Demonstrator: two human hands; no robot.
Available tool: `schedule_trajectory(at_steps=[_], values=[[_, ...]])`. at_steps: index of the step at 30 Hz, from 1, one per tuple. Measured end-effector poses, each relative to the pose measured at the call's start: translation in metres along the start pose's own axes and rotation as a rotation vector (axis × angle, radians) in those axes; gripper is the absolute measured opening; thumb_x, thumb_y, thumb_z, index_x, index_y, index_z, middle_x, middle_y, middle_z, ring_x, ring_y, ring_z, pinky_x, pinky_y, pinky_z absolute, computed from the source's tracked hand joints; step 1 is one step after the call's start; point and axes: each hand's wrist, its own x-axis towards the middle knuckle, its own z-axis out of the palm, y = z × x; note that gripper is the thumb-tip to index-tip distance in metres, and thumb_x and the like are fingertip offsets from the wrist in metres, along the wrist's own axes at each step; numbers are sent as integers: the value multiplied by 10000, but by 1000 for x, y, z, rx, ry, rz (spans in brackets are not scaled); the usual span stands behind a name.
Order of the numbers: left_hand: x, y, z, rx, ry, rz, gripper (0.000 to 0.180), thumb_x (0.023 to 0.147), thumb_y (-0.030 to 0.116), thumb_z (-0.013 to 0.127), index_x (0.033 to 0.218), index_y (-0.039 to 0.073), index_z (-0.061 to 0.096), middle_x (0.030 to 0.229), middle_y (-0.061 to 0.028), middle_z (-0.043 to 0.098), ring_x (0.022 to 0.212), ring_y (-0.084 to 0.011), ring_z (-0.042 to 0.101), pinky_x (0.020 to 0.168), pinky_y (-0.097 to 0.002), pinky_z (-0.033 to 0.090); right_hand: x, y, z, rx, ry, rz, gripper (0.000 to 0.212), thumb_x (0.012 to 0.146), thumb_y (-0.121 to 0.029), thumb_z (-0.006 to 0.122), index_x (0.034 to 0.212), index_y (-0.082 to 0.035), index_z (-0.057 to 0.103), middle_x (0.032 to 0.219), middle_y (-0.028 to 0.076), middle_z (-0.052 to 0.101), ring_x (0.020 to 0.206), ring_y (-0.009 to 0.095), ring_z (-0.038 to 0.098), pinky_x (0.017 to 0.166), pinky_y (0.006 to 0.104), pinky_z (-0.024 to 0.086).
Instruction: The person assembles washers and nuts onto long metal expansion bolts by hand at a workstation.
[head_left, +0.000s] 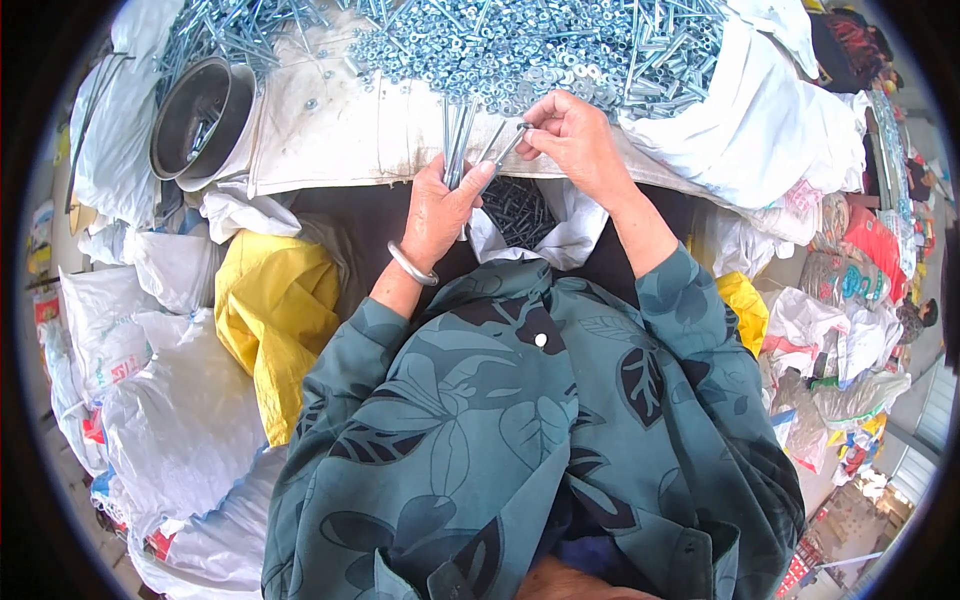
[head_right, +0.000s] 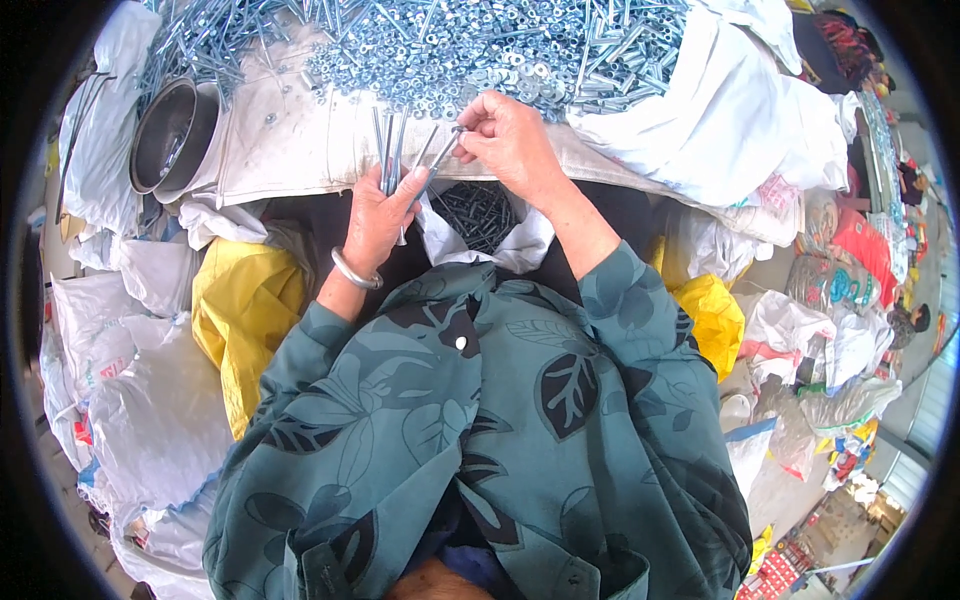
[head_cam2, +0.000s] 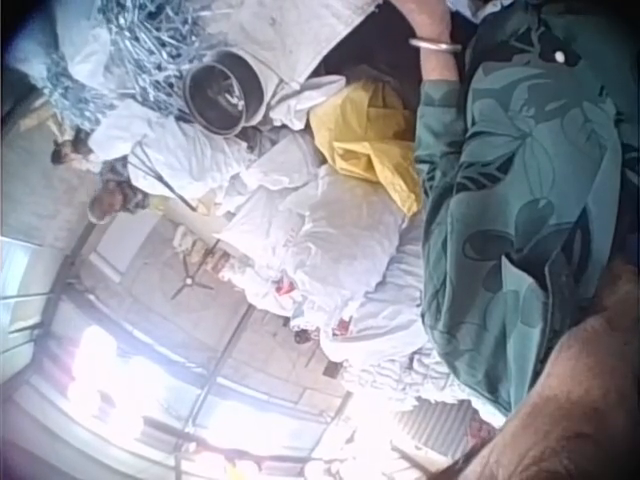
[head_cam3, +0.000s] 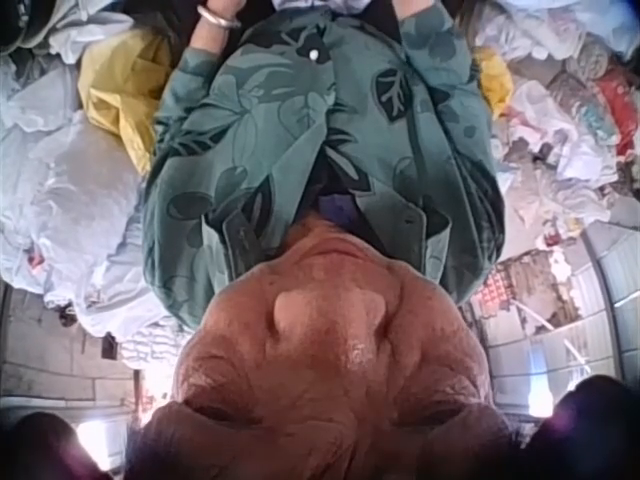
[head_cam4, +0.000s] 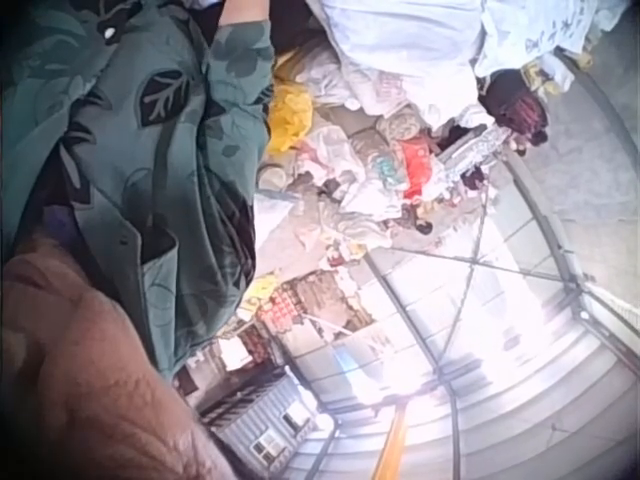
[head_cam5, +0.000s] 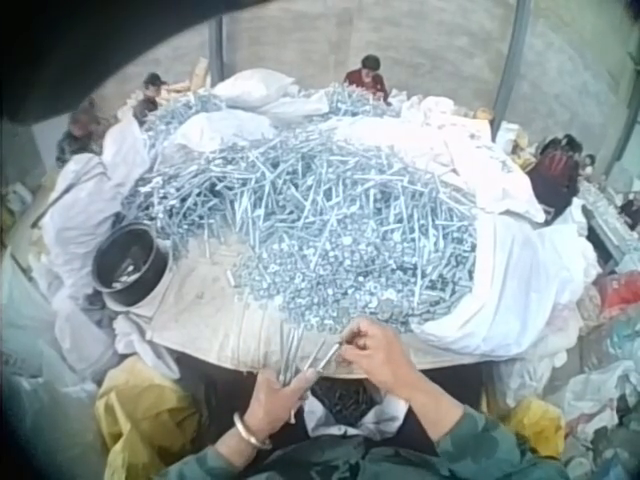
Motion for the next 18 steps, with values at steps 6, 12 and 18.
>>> schedule_trajectory(at_steps=[6, 12, 18], values=[[3, -2, -2, 55, 10, 72, 306, 871, 302, 752, 840, 61, 568, 611, 39, 528, 501, -39, 474, 449, -196, 371, -7, 2, 10, -175, 82, -123, 130, 854, 16, 625, 973, 3, 575, 834, 108, 643, 743, 201, 687, 630, 319, 547], [3, -1, -5, 154, 85, 141, 317, 872, 299, 748, 832, 34, 578, 601, 2, 568, 507, -48, 487, 457, -217, 380, -14, -2, 17, -681, 68, -614, 185, 827, 34, 592, 1002, -24, 570, 910, 156, 540, 856, 378, 605, 675, 396, 518], [5, 5, -5, 180, 97, 121, 332, 859, 293, 753, 810, 11, 584, 606, -27, 573, 536, -95, 547, 505, -267, 440, -3, 6, 21, -435, 149, -461, 199, 836, 55, 610, 1019, -15, 575, 915, 144, 615, 841, 296, 683, 687, 346, 552]])
